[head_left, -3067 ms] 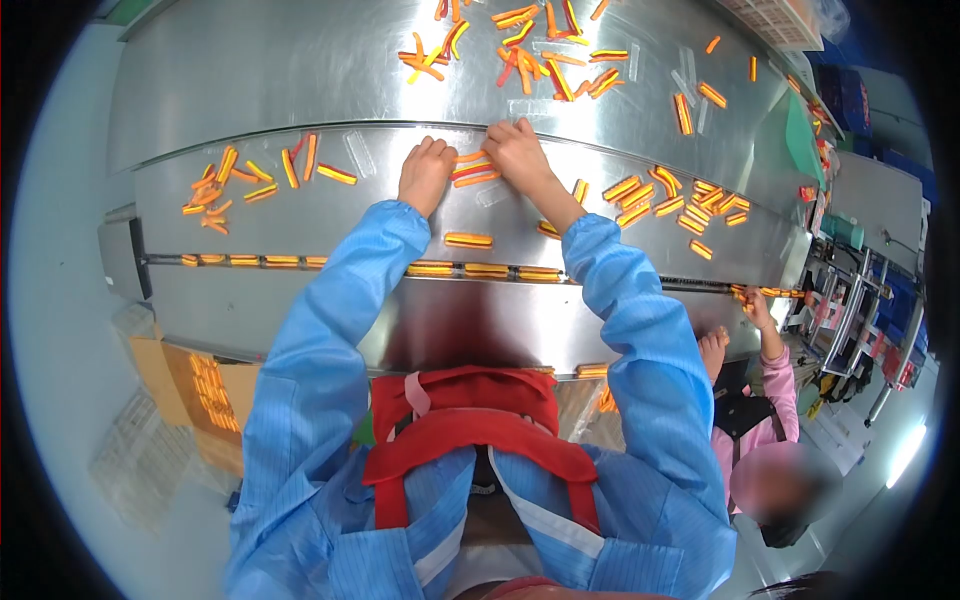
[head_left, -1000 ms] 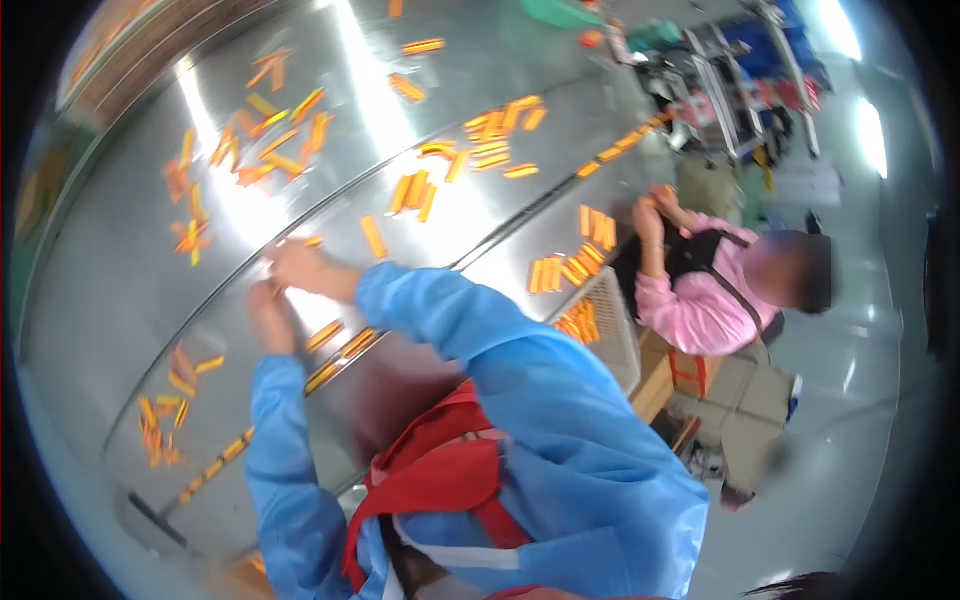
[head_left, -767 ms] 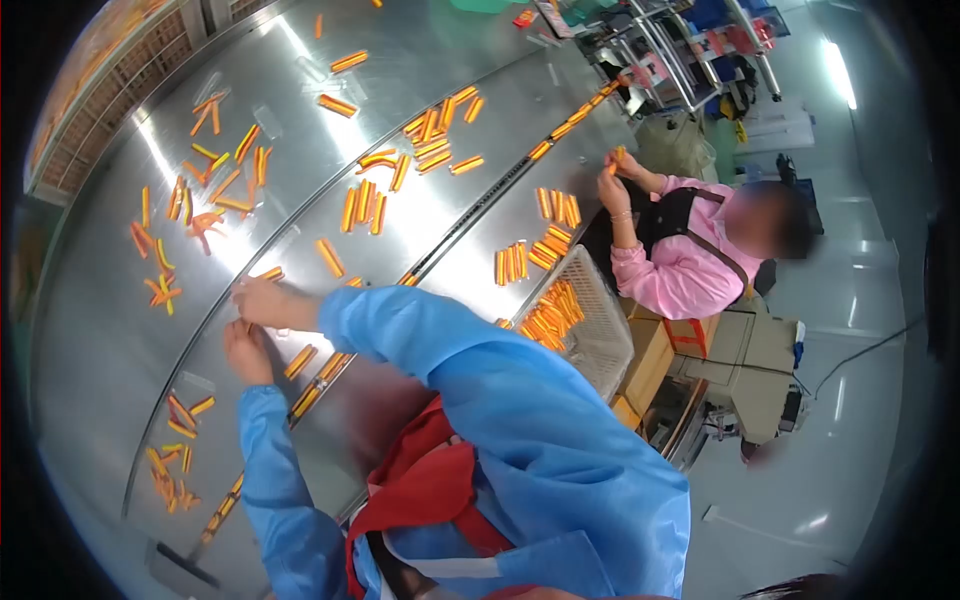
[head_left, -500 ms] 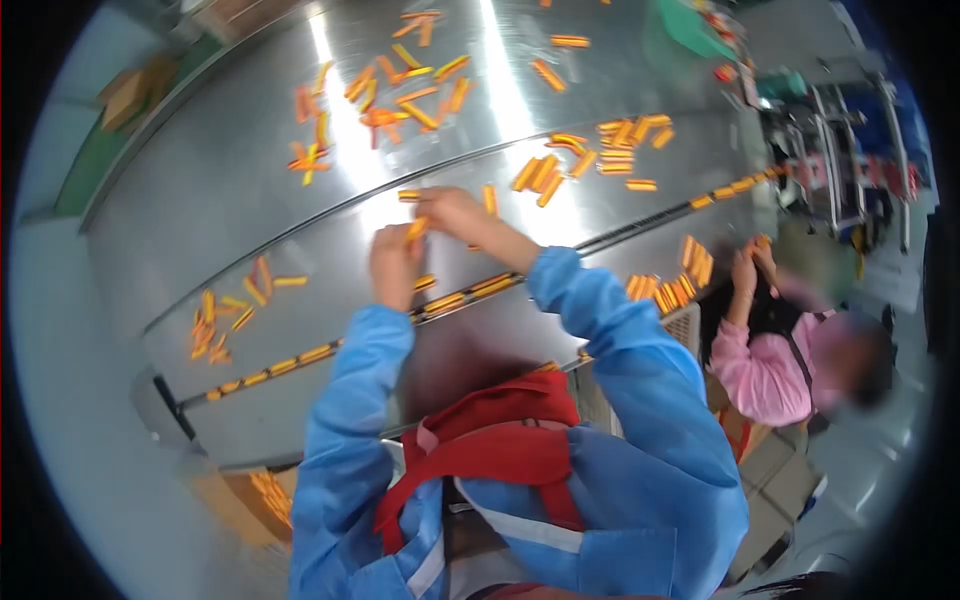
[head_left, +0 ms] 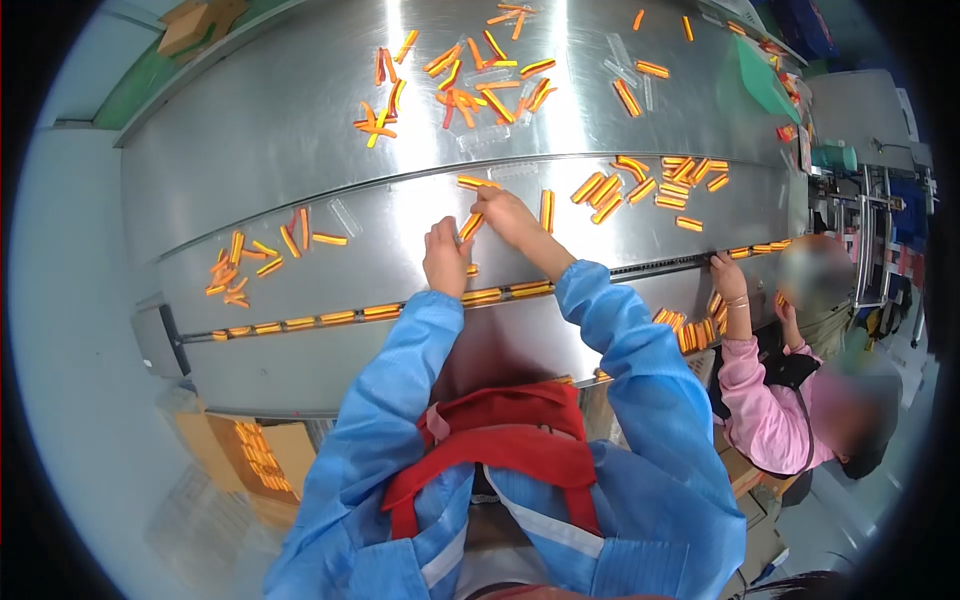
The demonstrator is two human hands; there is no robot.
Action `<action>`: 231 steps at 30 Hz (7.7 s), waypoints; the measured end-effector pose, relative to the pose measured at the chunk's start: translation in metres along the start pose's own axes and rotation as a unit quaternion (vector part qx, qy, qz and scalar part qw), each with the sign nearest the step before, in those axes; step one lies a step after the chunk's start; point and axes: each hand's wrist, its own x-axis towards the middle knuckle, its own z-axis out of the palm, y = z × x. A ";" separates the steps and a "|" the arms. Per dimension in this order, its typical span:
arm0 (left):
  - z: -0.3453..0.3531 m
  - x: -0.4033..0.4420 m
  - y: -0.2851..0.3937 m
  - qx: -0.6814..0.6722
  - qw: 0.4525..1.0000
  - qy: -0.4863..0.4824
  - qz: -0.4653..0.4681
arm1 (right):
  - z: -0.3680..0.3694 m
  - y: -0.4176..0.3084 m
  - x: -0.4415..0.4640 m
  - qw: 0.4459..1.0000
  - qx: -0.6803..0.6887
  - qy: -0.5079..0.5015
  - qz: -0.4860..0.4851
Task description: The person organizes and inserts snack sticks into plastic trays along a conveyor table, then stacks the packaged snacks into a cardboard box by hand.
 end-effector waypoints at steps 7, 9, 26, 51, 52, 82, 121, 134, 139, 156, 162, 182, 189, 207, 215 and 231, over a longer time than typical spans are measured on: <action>0.014 0.006 -0.017 0.028 0.996 -0.085 0.014 | 0.001 0.003 -0.016 0.991 0.120 0.020 0.063; 0.013 0.014 -0.029 -0.042 0.990 -0.132 -0.039 | 0.000 0.006 -0.021 0.956 0.245 0.101 0.125; -0.069 -0.039 0.008 -0.399 0.867 -0.211 -0.212 | -0.006 -0.092 -0.086 0.694 0.645 0.104 0.302; -0.081 -0.031 0.008 -0.370 0.857 -0.318 -0.165 | -0.026 -0.093 -0.092 0.762 0.601 0.039 0.237; -0.077 -0.034 -0.004 -0.366 0.863 -0.304 -0.166 | -0.018 -0.089 -0.094 0.763 0.600 0.036 0.237; -0.093 0.059 -0.124 0.143 0.974 0.073 -0.157 | -0.304 -0.040 -0.393 0.592 -0.166 0.705 0.355; 0.001 -0.069 0.108 0.017 0.941 -0.203 0.271 | -0.019 0.008 -0.144 0.911 0.065 0.251 0.320; -0.045 -0.022 0.032 -0.049 0.983 -0.168 0.055 | -0.151 0.145 -0.101 0.899 -0.058 0.346 0.262; -0.090 -0.033 -0.002 -0.112 0.977 -0.177 -0.039 | -0.194 0.231 -0.001 0.840 -0.157 0.357 0.376; -0.012 0.133 0.066 0.000 0.980 -0.088 0.176 | -0.113 0.138 -0.023 0.916 0.116 0.268 0.276; 0.030 0.170 0.077 0.131 0.975 -0.143 0.108 | -0.084 0.099 -0.047 0.963 0.136 0.087 0.218; -0.032 0.151 0.047 0.100 0.969 -0.027 0.223 | -0.119 0.112 -0.002 0.800 0.471 0.220 0.299; 0.029 0.163 0.089 0.052 0.964 -0.071 0.251 | -0.132 0.124 0.009 0.929 0.076 0.141 0.333; 0.098 0.217 0.132 0.123 0.967 0.005 0.225 | -0.186 0.159 0.067 0.984 -0.150 0.079 -0.054; 0.117 0.156 0.146 0.025 0.994 -0.055 0.086 | -0.177 0.168 0.024 0.999 -0.043 0.013 -0.007; 0.142 0.125 0.148 0.079 0.961 0.037 0.263 | -0.159 0.188 -0.009 0.893 0.330 0.167 0.255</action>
